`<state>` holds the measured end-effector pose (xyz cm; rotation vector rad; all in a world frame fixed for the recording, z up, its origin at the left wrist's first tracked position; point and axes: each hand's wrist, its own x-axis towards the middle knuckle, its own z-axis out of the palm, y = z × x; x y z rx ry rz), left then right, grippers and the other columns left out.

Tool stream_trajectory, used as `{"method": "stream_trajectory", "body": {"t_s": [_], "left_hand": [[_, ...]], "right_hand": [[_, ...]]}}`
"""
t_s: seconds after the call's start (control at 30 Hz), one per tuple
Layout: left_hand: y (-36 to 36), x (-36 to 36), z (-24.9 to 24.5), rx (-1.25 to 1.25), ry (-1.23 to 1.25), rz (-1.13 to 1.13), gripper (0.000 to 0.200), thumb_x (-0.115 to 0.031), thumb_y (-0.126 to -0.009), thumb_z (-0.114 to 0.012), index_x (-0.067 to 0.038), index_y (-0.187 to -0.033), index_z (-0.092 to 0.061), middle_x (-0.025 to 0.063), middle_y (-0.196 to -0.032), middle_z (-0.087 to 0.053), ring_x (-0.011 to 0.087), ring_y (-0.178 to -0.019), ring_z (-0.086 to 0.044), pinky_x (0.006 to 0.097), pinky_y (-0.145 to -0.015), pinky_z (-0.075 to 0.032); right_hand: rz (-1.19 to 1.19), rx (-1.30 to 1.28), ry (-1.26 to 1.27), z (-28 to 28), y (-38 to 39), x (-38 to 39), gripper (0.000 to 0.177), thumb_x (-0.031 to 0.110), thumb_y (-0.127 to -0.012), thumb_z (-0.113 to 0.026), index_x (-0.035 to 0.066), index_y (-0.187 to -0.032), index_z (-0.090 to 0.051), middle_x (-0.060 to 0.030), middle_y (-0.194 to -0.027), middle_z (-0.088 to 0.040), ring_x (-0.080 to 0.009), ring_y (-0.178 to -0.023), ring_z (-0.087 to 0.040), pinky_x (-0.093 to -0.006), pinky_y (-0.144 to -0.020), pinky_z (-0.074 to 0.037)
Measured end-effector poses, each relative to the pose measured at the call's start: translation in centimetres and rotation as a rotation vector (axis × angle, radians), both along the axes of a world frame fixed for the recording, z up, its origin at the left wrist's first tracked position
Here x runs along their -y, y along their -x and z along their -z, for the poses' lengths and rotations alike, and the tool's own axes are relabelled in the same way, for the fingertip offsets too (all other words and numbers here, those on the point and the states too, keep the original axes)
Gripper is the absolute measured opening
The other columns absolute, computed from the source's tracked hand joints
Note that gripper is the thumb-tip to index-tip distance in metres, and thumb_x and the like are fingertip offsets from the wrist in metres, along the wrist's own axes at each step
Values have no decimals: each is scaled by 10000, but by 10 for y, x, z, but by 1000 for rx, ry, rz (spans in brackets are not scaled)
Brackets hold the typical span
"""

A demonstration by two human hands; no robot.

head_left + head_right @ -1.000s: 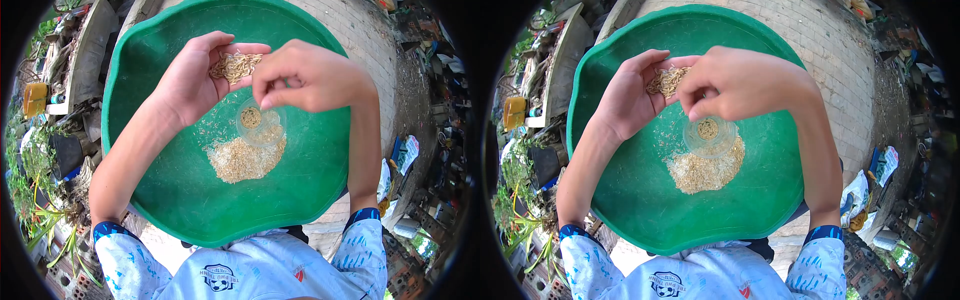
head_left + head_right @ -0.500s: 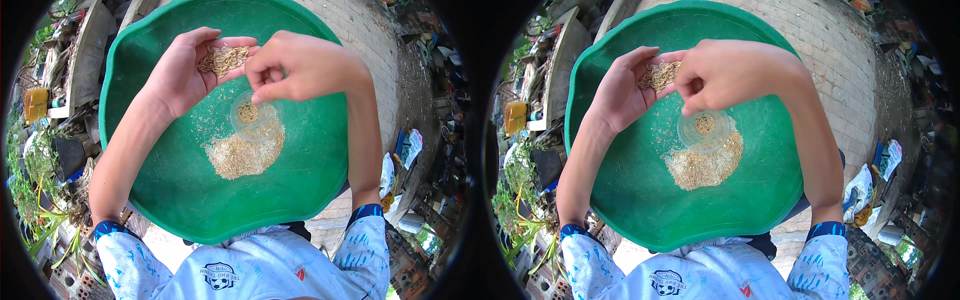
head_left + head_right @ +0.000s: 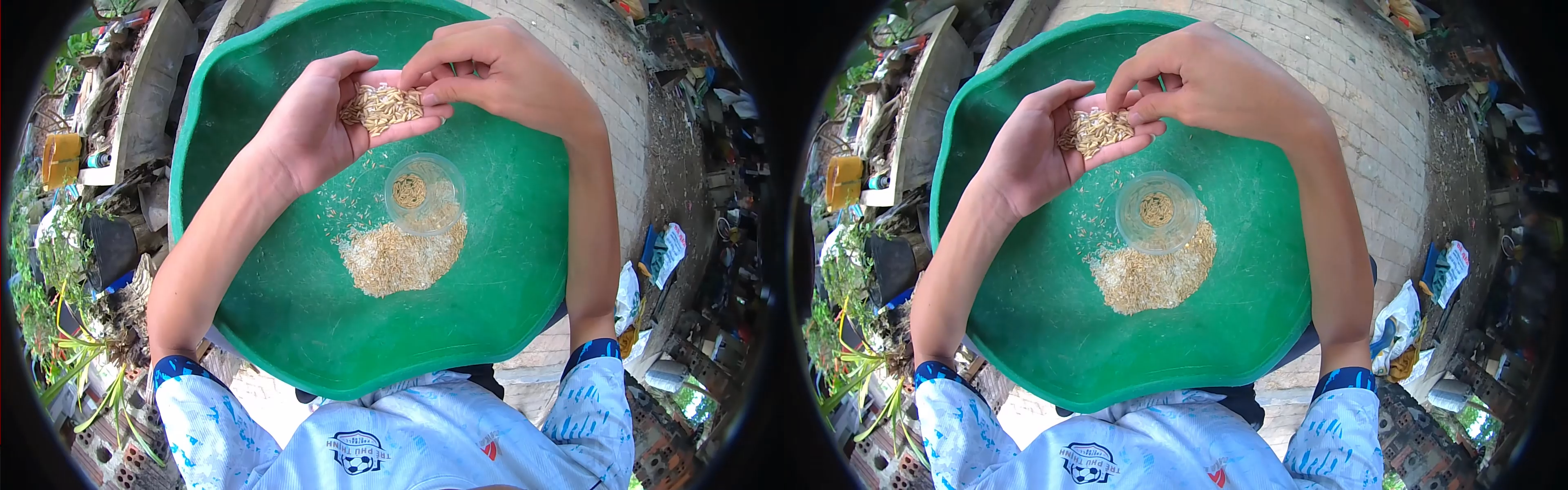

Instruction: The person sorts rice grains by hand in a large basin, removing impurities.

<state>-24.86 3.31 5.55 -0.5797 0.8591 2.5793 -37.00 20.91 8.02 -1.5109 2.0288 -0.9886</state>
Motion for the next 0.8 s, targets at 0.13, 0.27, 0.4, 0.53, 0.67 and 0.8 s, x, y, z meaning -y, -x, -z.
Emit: {"method": "stream_trajectory", "body": {"t_s": [0.13, 0.27, 0.4, 0.53, 0.67, 0.8], "left_hand": [[-2, 0, -1, 14, -34, -30, 493, -195, -1058, -270, 219, -1266, -436, 319, -1263, -568, 437, -1188, -595, 456, -1059, -524], [-2, 0, -1, 20, -87, -57, 489, -185, -1057, -259, 224, -1275, -418, 319, -1273, -558, 437, -1189, -594, 454, -1061, -524], [-2, -2, 0, 22, -74, -63, 488, -184, -1058, -258, 223, -1279, -411, 322, -1267, -562, 431, -1182, -601, 449, -1057, -528], [-3, -4, -6, 24, -22, -70, 491, -187, -1058, -254, 223, -1277, -411, 325, -1262, -566, 425, -1188, -600, 445, -1057, -528], [-2, -3, -7, -13, -2, -59, 516, -202, -1059, -244, 219, -1301, -420, 332, -1280, -560, 418, -1204, -591, 424, -1073, -515], [-2, -2, -5, -12, -28, -35, 542, -216, -1062, -231, 219, -1315, -433, 338, -1295, -553, 412, -1221, -581, 407, -1083, -504]], "right_hand": [[-22, -47, -45, -4, -1, 2, 164, 79, -781, -716, 56, -939, -757, -76, -778, -670, -163, -685, -580, -298, -623, -457], [-23, -68, 33, 6, 2, 2, 137, 77, -782, -718, 39, -912, -741, -80, -793, -658, -188, -700, -597, -311, -653, -476], [-30, -81, 46, 6, 2, 3, 141, 74, -784, -713, 28, -917, -726, -86, -821, -656, -208, -724, -608, -316, -680, -488], [-32, -84, 32, 6, 1, 5, 115, 60, -813, -696, 17, -917, -715, -71, -805, -660, -176, -712, -611, -310, -678, -489], [123, 379, -11, 0, 5, 2, 96, 80, -900, -659, 13, -961, -691, -35, -795, -663, -76, -654, -579, -233, -571, -453], [195, 596, 26, 3, 12, -3, 140, 136, -958, -641, 14, -1022, -665, -29, -814, -667, -23, -619, -553, -165, -481, -397]]}}
